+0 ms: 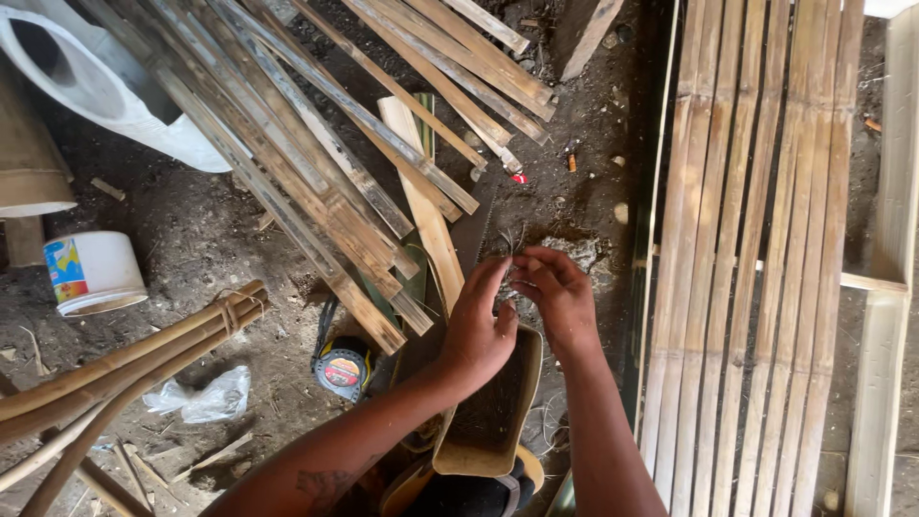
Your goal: The person assembles a bamboo frame by placing thin bamboo slats across a rectangular frame and securing them with nails using a hammer. The person repeatedly retrieves nails from a container and hammers them into the slats to fasten them to the frame.
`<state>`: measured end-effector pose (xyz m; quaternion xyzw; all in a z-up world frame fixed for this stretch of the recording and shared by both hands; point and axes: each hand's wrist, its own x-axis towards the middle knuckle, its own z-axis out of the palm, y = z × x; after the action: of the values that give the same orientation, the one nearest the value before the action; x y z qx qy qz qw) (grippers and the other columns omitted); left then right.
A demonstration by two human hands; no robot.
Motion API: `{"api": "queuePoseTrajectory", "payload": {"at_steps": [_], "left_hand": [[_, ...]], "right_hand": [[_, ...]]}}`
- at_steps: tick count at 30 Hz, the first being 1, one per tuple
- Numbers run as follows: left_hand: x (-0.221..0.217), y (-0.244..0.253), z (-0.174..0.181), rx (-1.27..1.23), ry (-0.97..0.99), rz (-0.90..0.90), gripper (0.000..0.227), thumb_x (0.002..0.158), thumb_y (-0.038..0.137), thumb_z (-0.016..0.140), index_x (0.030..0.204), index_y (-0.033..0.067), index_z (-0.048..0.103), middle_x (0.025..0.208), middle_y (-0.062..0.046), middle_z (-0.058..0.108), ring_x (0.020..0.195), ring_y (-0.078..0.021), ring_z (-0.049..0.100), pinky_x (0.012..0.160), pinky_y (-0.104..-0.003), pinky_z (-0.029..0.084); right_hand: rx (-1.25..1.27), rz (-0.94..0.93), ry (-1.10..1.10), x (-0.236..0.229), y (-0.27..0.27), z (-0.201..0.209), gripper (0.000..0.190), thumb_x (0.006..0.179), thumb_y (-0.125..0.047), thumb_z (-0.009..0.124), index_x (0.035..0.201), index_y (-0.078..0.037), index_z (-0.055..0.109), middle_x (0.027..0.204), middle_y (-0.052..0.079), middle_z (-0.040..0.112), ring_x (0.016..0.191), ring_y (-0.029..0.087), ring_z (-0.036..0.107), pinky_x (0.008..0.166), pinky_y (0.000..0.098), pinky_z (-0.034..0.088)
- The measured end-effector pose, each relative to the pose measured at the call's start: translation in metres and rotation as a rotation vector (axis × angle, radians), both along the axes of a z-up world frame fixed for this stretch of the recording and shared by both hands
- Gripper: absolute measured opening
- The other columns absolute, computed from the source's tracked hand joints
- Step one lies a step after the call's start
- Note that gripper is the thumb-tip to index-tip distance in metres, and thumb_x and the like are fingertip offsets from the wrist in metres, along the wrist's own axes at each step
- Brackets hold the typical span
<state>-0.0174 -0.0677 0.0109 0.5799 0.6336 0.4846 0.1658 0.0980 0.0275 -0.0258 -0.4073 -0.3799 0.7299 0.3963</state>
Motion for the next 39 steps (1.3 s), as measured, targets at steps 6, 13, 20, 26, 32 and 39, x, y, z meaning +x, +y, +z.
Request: {"api": "queuePoseTrajectory", "payload": {"at_steps": [6, 13, 20, 26, 32, 39], "left_hand": [[0.005, -0.023, 0.037, 0.136, -0.023, -0.041, 0.044, 0.094, -0.007, 0.055, 0.138, -0.0012, 0.051, 0.136, -0.021, 0.055, 0.125, -0.0358, 0.061, 0.109, -0.042, 0.052], [0.009, -0.038, 0.063, 0.122, -0.116, -0.103, 0.041, 0.095, -0.006, 0.052, 0.136, -0.0024, 0.055, 0.133, -0.02, 0.056, 0.118, -0.0358, 0.061, 0.1, -0.043, 0.052], [0.008, -0.04, 0.068, 0.075, -0.142, -0.125, 0.034, 0.098, -0.004, 0.053, 0.131, -0.0016, 0.059, 0.132, -0.018, 0.057, 0.108, -0.0317, 0.063, 0.096, -0.042, 0.052], [0.006, -0.041, 0.076, 0.078, -0.15, -0.208, 0.037, 0.096, -0.005, 0.052, 0.132, -0.0012, 0.06, 0.132, -0.017, 0.056, 0.103, -0.0267, 0.062, 0.097, -0.04, 0.053], [0.0, -0.04, 0.081, 0.156, -0.054, -0.178, 0.034, 0.094, -0.005, 0.054, 0.127, -0.0016, 0.062, 0.13, -0.017, 0.056, 0.112, -0.0303, 0.061, 0.096, -0.039, 0.054], [0.0, -0.045, 0.075, 0.064, -0.194, -0.208, 0.031, 0.097, -0.006, 0.053, 0.126, -0.0009, 0.062, 0.127, -0.015, 0.058, 0.094, -0.0225, 0.066, 0.085, -0.035, 0.056]], "right_hand": [[0.3, 0.12, -0.256, -0.052, 0.051, -0.031, 0.038, 0.093, 0.002, 0.058, 0.13, 0.002, 0.061, 0.112, 0.013, 0.07, 0.092, 0.02, 0.069, 0.08, 0.0313, 0.059], [0.622, 0.152, -0.473, -0.102, 0.089, -0.087, 0.05, 0.089, 0.003, 0.066, 0.137, 0.001, 0.054, 0.12, 0.015, 0.067, 0.103, 0.018, 0.069, 0.082, 0.0312, 0.06], [0.504, 0.126, -0.353, -0.102, 0.066, -0.057, 0.039, 0.091, 0.003, 0.06, 0.13, 0.003, 0.059, 0.096, 0.014, 0.075, 0.081, 0.02, 0.07, 0.071, 0.0304, 0.057], [0.596, 0.279, -0.388, -0.113, 0.02, -0.009, 0.012, 0.095, -0.002, 0.063, 0.105, 0.0, 0.069, 0.093, 0.015, 0.076, 0.078, 0.02, 0.076, 0.067, 0.0296, 0.065], [0.92, 0.517, -0.482, -0.118, 0.006, 0.001, 0.018, 0.09, 0.002, 0.067, 0.104, -0.003, 0.078, 0.102, 0.015, 0.077, 0.086, 0.022, 0.074, 0.075, 0.0317, 0.061], [0.766, 0.084, -0.528, -0.105, 0.024, -0.017, 0.024, 0.094, 0.001, 0.058, 0.115, -0.002, 0.069, 0.103, 0.017, 0.076, 0.087, 0.021, 0.077, 0.073, 0.0316, 0.064]]}}
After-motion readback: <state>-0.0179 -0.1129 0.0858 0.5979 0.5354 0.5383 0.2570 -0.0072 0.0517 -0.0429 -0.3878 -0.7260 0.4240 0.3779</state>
